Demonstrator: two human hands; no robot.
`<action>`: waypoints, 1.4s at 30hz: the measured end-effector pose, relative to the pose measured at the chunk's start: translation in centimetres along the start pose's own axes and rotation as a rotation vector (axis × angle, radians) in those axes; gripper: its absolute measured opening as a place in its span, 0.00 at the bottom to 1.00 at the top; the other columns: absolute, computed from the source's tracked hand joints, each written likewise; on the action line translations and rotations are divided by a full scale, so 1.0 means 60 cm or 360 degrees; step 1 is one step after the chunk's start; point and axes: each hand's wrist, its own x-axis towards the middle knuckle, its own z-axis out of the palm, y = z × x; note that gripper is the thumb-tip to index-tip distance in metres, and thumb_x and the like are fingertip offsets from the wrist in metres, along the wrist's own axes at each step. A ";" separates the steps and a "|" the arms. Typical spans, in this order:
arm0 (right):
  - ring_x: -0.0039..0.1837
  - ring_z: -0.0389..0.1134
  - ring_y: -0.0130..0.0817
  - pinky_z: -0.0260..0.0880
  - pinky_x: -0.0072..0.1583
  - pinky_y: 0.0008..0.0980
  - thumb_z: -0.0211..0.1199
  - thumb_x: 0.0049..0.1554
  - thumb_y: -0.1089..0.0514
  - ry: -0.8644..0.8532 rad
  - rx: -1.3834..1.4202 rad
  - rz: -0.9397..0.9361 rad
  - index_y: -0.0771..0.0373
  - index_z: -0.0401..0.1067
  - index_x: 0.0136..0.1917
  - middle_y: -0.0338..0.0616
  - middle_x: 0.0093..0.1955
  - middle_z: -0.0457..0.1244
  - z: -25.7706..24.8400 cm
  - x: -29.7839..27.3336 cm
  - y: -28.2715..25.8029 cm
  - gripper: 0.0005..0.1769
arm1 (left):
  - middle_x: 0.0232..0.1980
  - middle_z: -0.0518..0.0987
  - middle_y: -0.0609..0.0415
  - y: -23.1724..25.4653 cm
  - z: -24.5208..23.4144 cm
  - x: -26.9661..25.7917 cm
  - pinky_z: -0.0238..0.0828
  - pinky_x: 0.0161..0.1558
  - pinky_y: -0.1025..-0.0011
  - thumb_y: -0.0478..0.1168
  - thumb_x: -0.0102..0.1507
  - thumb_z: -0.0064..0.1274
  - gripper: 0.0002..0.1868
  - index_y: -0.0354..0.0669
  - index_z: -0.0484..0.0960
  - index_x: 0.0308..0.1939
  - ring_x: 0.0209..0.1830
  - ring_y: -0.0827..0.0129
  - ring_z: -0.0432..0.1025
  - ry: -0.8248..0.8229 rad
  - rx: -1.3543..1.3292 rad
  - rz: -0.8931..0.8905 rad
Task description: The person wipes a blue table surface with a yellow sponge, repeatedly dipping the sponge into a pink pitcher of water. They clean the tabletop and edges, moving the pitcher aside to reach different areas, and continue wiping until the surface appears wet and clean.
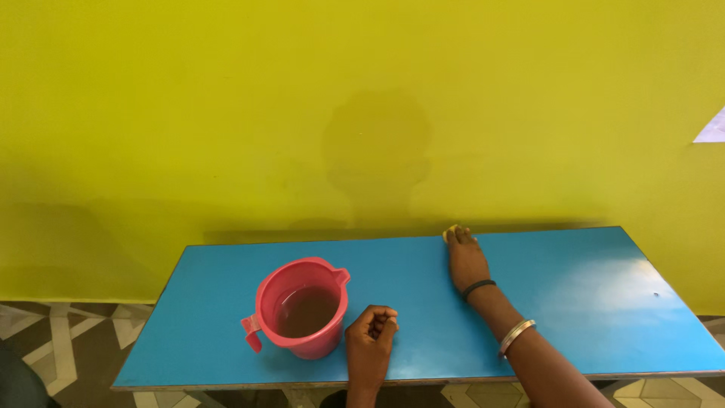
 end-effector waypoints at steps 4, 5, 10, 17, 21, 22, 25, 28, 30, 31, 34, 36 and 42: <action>0.77 0.55 0.59 0.55 0.76 0.49 0.49 0.58 0.69 0.0044 0.0313 -0.0228 0.64 0.66 0.69 0.60 0.75 0.57 0.025 0.004 -0.085 0.26 | 0.29 0.81 0.58 -0.007 0.002 0.000 0.68 0.31 0.79 0.31 0.61 0.57 0.04 0.36 0.85 0.38 0.27 0.80 0.70 0.0024 -0.0011 0.0044; 0.78 0.55 0.58 0.54 0.76 0.49 0.49 0.58 0.69 -0.0007 0.0352 -0.0288 0.64 0.66 0.69 0.59 0.75 0.57 0.028 0.006 -0.107 0.26 | 0.29 0.81 0.58 -0.007 0.001 -0.001 0.68 0.31 0.79 0.31 0.61 0.57 0.04 0.36 0.85 0.37 0.27 0.80 0.70 0.0025 0.0021 0.0044; 0.79 0.52 0.57 0.54 0.76 0.47 0.52 0.61 0.66 -0.0339 0.0519 -0.0576 0.63 0.64 0.71 0.59 0.78 0.53 0.007 -0.002 -0.223 0.24 | 0.29 0.81 0.58 0.000 -0.001 -0.002 0.68 0.31 0.80 0.30 0.60 0.57 0.04 0.36 0.85 0.38 0.27 0.80 0.69 0.0022 -0.0001 0.0013; 0.80 0.51 0.52 0.49 0.77 0.53 0.54 0.56 0.67 -0.0422 0.0443 -0.0801 0.59 0.60 0.75 0.54 0.80 0.51 -0.056 -0.066 -0.191 0.33 | 0.29 0.80 0.59 0.006 -0.004 -0.002 0.68 0.31 0.80 0.30 0.60 0.56 0.05 0.37 0.86 0.38 0.27 0.81 0.69 0.0037 -0.0009 -0.0012; 0.81 0.50 0.46 0.47 0.78 0.53 0.49 0.59 0.70 -0.0335 0.0073 -0.0426 0.54 0.58 0.78 0.48 0.80 0.51 -0.073 -0.059 -0.091 0.35 | 0.28 0.81 0.58 0.005 -0.004 -0.003 0.67 0.29 0.79 0.32 0.61 0.57 0.04 0.37 0.86 0.38 0.26 0.80 0.68 0.0040 0.0034 0.0018; 0.81 0.50 0.46 0.47 0.78 0.53 0.49 0.59 0.70 -0.0340 0.0029 -0.0338 0.53 0.58 0.77 0.47 0.80 0.51 -0.081 -0.055 -0.068 0.34 | 0.28 0.81 0.58 0.006 -0.004 -0.005 0.67 0.30 0.79 0.32 0.61 0.57 0.04 0.37 0.86 0.38 0.26 0.80 0.68 0.0038 0.0046 0.0028; 0.81 0.49 0.46 0.49 0.77 0.49 0.49 0.60 0.69 -0.0358 0.0063 -0.0105 0.52 0.60 0.75 0.44 0.80 0.52 -0.099 -0.058 -0.042 0.32 | 0.29 0.81 0.58 0.005 -0.002 -0.008 0.68 0.30 0.80 0.32 0.61 0.57 0.04 0.36 0.86 0.38 0.26 0.81 0.70 0.0021 0.0079 0.0050; 0.81 0.50 0.46 0.54 0.77 0.42 0.49 0.61 0.69 -0.0367 0.0333 -0.0112 0.52 0.63 0.74 0.45 0.81 0.52 -0.115 -0.080 -0.070 0.30 | 0.29 0.81 0.58 0.003 0.000 -0.007 0.68 0.30 0.80 0.31 0.61 0.56 0.04 0.36 0.85 0.38 0.26 0.81 0.70 0.0005 0.0090 0.0063; 0.81 0.50 0.47 0.52 0.77 0.43 0.50 0.59 0.70 -0.0357 0.0374 -0.0356 0.53 0.63 0.74 0.49 0.81 0.51 -0.130 -0.120 -0.109 0.31 | 0.28 0.81 0.59 0.003 0.003 -0.007 0.68 0.30 0.79 0.31 0.61 0.56 0.04 0.36 0.85 0.38 0.26 0.81 0.69 0.0010 0.0071 0.0070; 0.81 0.51 0.48 0.51 0.77 0.44 0.51 0.57 0.71 -0.0376 0.0380 -0.0472 0.56 0.62 0.75 0.50 0.81 0.51 -0.141 -0.145 -0.131 0.33 | 0.28 0.81 0.58 0.005 0.006 -0.008 0.67 0.30 0.79 0.31 0.61 0.57 0.04 0.36 0.85 0.37 0.25 0.81 0.69 0.0011 0.0078 0.0111; 0.80 0.51 0.51 0.51 0.77 0.45 0.54 0.54 0.71 -0.0464 0.0595 -0.0702 0.62 0.60 0.76 0.51 0.81 0.53 -0.180 -0.222 -0.188 0.36 | 0.27 0.79 0.57 0.023 0.008 -0.024 0.66 0.28 0.78 0.29 0.59 0.57 0.03 0.36 0.85 0.36 0.24 0.78 0.68 0.0042 0.0193 0.0350; 0.81 0.49 0.52 0.48 0.78 0.46 0.57 0.49 0.71 -0.0656 0.0646 -0.0706 0.63 0.58 0.76 0.52 0.80 0.51 -0.207 -0.261 -0.200 0.41 | 0.26 0.78 0.55 0.044 0.011 -0.044 0.66 0.27 0.78 0.28 0.58 0.58 0.03 0.37 0.84 0.35 0.22 0.76 0.69 0.0082 0.0385 0.0671; 0.82 0.47 0.49 0.43 0.77 0.55 0.60 0.52 0.69 -0.0731 0.0617 -0.0840 0.58 0.60 0.76 0.49 0.81 0.51 -0.211 -0.286 -0.200 0.39 | 0.32 0.83 0.52 0.129 -0.048 -0.111 0.75 0.31 0.77 0.27 0.55 0.56 0.07 0.38 0.83 0.36 0.27 0.73 0.78 0.0399 0.0620 0.1279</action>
